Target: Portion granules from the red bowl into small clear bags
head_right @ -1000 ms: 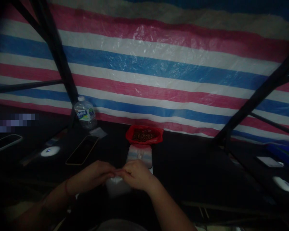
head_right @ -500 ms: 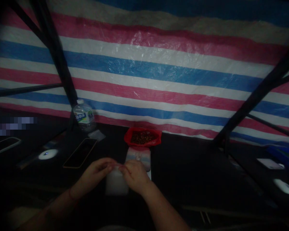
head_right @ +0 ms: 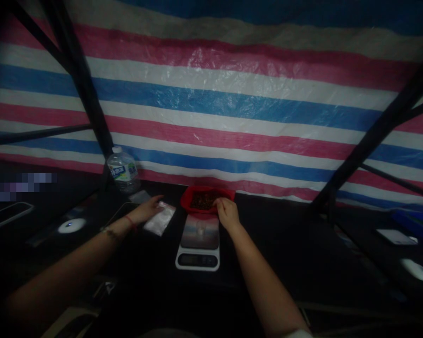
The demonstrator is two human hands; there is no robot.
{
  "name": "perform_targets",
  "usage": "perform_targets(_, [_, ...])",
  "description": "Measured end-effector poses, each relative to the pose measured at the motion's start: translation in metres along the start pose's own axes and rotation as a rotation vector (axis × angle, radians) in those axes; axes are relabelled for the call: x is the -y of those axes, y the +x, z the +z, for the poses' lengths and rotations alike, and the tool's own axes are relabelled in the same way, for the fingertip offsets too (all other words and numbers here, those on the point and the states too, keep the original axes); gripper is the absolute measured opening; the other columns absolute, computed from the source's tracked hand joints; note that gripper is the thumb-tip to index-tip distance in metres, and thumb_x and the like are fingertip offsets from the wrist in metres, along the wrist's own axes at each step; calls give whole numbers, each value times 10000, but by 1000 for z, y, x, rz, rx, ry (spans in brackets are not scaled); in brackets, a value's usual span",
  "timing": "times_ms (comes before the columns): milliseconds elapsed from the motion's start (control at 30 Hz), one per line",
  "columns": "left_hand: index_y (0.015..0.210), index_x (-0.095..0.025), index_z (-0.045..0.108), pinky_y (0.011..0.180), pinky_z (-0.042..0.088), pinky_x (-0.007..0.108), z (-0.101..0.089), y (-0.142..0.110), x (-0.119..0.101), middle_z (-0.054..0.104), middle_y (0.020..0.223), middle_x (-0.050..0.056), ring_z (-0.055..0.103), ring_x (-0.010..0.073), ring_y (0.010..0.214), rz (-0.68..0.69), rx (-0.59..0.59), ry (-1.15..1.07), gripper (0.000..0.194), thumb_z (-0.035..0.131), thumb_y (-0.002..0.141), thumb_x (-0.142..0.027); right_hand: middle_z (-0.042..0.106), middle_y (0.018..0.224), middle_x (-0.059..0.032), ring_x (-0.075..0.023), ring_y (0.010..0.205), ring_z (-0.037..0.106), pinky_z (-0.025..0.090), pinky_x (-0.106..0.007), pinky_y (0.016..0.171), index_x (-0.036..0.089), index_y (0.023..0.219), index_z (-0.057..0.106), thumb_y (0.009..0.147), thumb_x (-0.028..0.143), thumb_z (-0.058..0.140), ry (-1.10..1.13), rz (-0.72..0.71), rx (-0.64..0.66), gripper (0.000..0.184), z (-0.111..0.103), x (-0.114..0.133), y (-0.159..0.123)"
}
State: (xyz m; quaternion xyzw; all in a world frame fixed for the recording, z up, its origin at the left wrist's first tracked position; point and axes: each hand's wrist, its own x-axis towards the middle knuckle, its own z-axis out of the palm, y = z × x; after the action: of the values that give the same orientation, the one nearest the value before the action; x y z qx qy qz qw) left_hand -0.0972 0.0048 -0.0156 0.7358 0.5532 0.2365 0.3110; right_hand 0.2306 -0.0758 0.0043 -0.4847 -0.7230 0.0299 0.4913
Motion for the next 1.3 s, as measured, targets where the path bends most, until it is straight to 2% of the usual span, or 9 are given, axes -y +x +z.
perform_targets(100, [1378,-64,381,1038,394,370,7,27,14,493,1377,175,508,266,1235,22,-64,352,595,448,821,-260,645,684,-55,-167,672,618,470,-278,660,177,719,637,958,396,285,-12,7,-4,479,9,-11,-14])
perform_targets(200, [1368,-63,415,1116,284,396,22,32,16,450,1416,168,397,263,1330,158,-121,513,530,352,888,-277,645,685,-53,-163,669,618,465,-272,646,174,715,636,961,368,301,14,3,9,458,14,-13,-27])
perform_targets(267, [1378,-100,424,1139,233,403,35,30,17,409,1455,140,337,250,1367,262,-64,587,528,311,921,-339,641,682,-52,-161,666,614,466,-271,646,171,725,639,960,357,311,29,-5,15,445,15,-12,-30])
perform_targets(333, [1398,-139,412,1137,211,451,47,28,20,344,1497,123,266,275,1400,265,18,642,562,297,929,-428,633,673,-49,-159,655,608,469,-269,645,170,739,645,960,357,315,33,-2,16,439,13,-12,-31])
perform_targets(467, [1444,-172,338,1110,205,517,58,26,26,220,1544,127,167,339,1422,175,70,672,664,263,915,-566,626,664,-47,-160,643,602,476,-273,642,175,759,658,962,387,304,36,34,19,460,11,-12,-29])
perform_targets(700, [1464,-171,292,1116,188,500,58,21,24,186,1551,139,152,347,1423,176,49,705,755,250,885,-652,612,643,-41,-162,641,598,478,-278,655,181,756,665,959,427,306,42,68,-9,480,7,-10,-30])
perform_targets(1033, [1467,-155,281,1125,171,490,63,26,30,180,1552,145,134,340,1429,191,46,701,763,243,886,-648,617,643,-43,-162,638,605,467,-271,639,172,759,661,963,408,313,46,46,-8,468,8,-11,-30])
perform_targets(1200, [1478,-152,245,1123,183,506,63,24,29,176,1554,138,134,337,1429,167,43,699,691,232,922,-562,631,664,-46,-161,649,609,469,-267,644,172,765,662,961,384,325,48,40,12,444,8,-10,-31])
perform_targets(1300, [1460,-162,292,1122,204,498,59,22,28,176,1556,134,147,326,1428,154,55,680,618,263,934,-486,645,694,-51,-165,675,619,467,-269,651,172,778,662,962,356,335,45,14,47,418,8,-9,-32])
